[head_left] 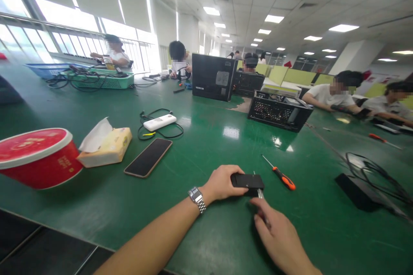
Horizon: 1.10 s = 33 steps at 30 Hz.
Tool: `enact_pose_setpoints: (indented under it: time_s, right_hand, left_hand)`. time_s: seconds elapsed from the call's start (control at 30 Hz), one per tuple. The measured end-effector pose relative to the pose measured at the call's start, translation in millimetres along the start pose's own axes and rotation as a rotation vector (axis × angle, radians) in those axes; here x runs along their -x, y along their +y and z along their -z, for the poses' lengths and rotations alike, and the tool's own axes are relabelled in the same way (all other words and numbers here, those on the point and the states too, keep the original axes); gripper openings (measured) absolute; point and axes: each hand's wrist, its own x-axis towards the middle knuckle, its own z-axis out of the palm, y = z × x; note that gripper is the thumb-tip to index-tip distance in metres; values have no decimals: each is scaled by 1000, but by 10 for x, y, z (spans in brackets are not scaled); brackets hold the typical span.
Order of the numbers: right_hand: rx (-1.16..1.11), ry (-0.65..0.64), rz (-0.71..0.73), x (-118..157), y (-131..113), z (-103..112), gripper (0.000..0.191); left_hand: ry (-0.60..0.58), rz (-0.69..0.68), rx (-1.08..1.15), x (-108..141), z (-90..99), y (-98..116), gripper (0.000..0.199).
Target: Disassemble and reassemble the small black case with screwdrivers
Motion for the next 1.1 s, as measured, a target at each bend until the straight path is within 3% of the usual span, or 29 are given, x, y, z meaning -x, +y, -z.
enact_pose_setpoints:
  time_s: [0.13, 0.3, 0.4, 0.5, 0.63, 0.73, 0.9, 1.1]
  right_hand:
    - [152, 9, 39, -3, -111, -148, 37]
    - [54, 96, 7, -18, -74, 53, 40]
    - [72, 190, -89, 35, 28, 32, 42]
    - [144, 120, -83, 86, 88, -153, 47]
    - [169, 33, 37, 85, 88, -322, 46]
    - [135, 45, 71, 89, 115, -322, 43]
    - [77, 124, -21, 109, 182, -307, 44]
    - [260, -82, -1, 8, 14, -285, 47]
  left_hand:
    - [-12, 4, 9, 7, 28, 32, 34]
    - [-7, 25, 22, 9, 35, 21, 34]
    - [-7, 37, 33, 6, 23, -1, 35]
    - [-12, 49, 23, 0, 21, 3, 35]
    - [-15, 50, 7, -1, 26, 24, 34]
    - [-3, 57, 8, 2, 18, 14, 35]
    - [-4, 46, 38, 8, 3, -15, 38]
    - [1, 74, 37, 23, 22, 34, 36]
